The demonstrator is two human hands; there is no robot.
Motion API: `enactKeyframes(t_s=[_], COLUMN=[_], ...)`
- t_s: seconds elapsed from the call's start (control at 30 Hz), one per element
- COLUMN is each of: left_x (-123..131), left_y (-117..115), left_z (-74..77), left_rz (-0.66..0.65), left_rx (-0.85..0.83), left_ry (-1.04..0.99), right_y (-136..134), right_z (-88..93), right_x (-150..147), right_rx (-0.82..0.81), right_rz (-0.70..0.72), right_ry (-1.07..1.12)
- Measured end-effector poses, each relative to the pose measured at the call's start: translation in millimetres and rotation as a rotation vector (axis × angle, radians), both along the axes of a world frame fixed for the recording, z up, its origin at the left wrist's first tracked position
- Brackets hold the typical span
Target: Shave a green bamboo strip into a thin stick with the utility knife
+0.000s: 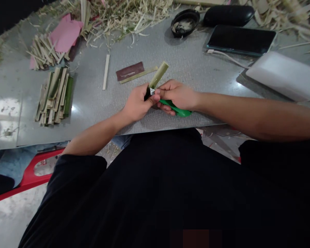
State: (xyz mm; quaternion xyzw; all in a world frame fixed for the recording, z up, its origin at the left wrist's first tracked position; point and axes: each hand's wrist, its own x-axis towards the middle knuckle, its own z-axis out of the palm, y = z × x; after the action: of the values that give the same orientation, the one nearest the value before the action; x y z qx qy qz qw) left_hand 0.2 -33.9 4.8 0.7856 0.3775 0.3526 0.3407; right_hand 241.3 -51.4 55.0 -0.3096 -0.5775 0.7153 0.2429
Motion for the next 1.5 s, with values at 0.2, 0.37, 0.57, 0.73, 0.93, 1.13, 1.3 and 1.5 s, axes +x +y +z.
enactKeyframes(t_s=[0.2,0.37,0.57,0.73,0.93,1.13,1.3,1.5], left_x=[3.5,-0.8,-3.5,-1.2,-0.4,-0.4,-1.4,0.3], left_y=[0.6,1.4,3.6,3.4,0.2,2.0,-0.6,-4.6], left_z=[2.8,0.5,-1.4,0.7,10.7,8.0,5.1,8.4], left_rz=[0.025,0.006,-0.027,0.015,-0.030,-0.082,-0.008,0.037], left_rx=[-0.042,-0.031,-0.018,-0.036,-0.073,-0.065,-0.009,-0.017], left_ry=[-0.027,-0.011,-0.002,-0.012,-0.005,-0.018,0.032,-0.004], right_y=[-5.5,-4.5,-2.1,-8.4,-5.7,-0.4,-6.1,-8.2], right_z=[1.1,6.6,5.2,3.9,4.8,4.9,3.1,0.1], right_x=[-2.7,-2.0,-0.4,-1.3,-1.5,0.6,0.0,-1.0], right_rx=[0.049,-0.019,-0.006,0.059,0.002,-0.011,0.078,0.121], right_rz=[-0.135,-0.012,0.008,-0.132,-0.030,0.061,0.000,-0.103], right_ry=[0.023,0.012,-0.010,0.007,0.029,0.013,0.028,0.078])
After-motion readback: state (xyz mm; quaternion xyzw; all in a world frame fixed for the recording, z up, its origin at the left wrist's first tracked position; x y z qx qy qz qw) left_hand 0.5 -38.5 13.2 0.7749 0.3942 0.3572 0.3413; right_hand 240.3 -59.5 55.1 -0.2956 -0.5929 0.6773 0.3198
